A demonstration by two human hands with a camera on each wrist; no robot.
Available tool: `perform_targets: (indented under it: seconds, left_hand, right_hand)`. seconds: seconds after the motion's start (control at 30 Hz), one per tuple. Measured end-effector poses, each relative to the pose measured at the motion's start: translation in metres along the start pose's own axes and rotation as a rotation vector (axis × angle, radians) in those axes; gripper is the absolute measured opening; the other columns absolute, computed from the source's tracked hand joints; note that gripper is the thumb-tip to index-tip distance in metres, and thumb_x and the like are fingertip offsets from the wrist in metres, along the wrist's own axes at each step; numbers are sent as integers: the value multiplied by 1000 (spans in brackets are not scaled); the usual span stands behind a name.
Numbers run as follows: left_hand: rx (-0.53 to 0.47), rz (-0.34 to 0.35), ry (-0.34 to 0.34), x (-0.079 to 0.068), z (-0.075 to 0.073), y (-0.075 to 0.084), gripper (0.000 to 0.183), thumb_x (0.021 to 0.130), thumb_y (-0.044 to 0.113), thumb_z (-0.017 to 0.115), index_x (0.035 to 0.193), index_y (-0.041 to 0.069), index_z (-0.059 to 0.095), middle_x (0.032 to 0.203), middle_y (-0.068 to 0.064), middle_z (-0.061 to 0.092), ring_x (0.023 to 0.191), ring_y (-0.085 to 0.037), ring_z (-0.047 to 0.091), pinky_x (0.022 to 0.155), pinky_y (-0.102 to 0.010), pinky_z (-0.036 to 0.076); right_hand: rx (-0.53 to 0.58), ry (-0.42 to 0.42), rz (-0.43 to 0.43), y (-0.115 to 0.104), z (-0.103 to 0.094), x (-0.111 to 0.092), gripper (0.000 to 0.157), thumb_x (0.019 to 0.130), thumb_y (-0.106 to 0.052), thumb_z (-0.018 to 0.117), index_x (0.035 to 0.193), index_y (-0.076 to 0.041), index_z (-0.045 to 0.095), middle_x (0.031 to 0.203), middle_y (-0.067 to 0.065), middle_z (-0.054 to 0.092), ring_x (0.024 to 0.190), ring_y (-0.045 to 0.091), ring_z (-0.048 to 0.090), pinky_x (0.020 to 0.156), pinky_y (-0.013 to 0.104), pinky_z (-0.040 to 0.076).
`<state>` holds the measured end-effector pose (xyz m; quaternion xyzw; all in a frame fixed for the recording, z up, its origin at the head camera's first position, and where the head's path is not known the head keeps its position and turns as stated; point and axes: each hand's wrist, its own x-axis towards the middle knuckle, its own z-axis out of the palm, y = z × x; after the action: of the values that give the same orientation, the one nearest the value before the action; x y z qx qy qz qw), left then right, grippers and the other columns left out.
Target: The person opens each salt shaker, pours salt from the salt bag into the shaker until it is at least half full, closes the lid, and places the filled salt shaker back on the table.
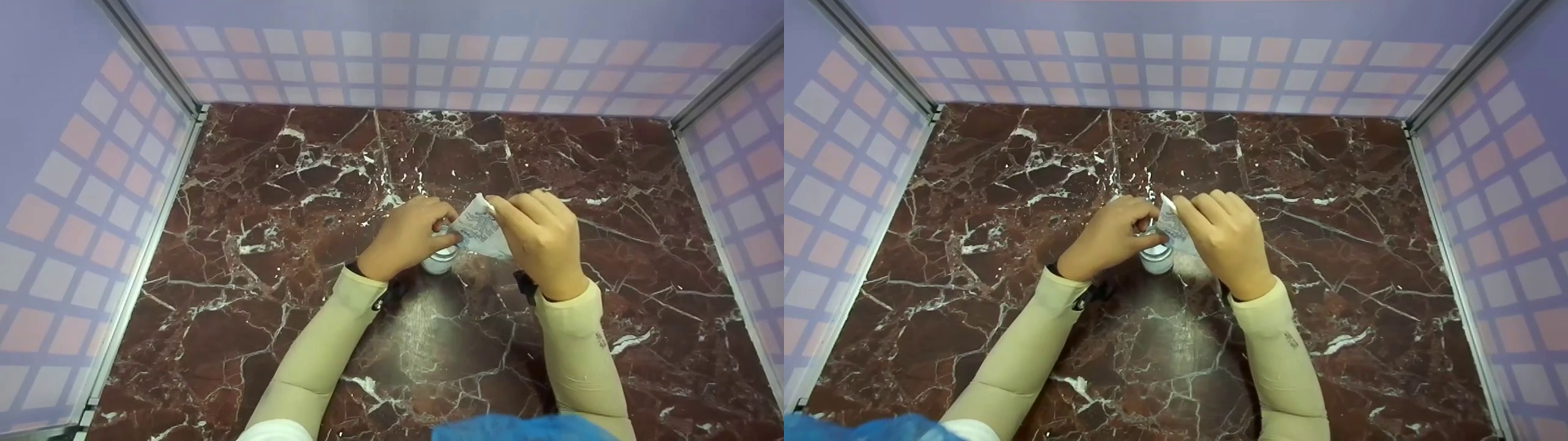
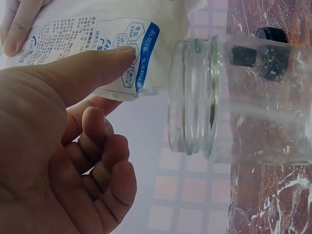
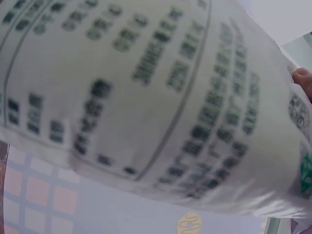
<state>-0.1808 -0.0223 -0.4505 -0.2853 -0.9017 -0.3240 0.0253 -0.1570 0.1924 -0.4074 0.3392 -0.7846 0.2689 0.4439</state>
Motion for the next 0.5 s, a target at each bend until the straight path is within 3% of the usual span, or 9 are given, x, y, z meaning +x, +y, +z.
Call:
perform_targets:
  seconds: [0.23,0.5]
  left_hand:
    - [-74,-29,32,-2,-5,1,20,92,36,79,103,20,74,82,5,58,80,-12,51,72,-28,45]
    - [-58,-28,55,-3,-8,1,16,95,36,75,99,20,75,83,6,61,81,-11,53,73,-28,46]
  right_hand:
    - [-15,1,3,2,-1,1,13,99,-11,69,100,-3,79,74,12,64,61,31,51,57,42,40]
    - [-20,31,27,3,-3,0,11,98,-10,70,99,-3,79,73,12,64,60,32,50,57,42,38]
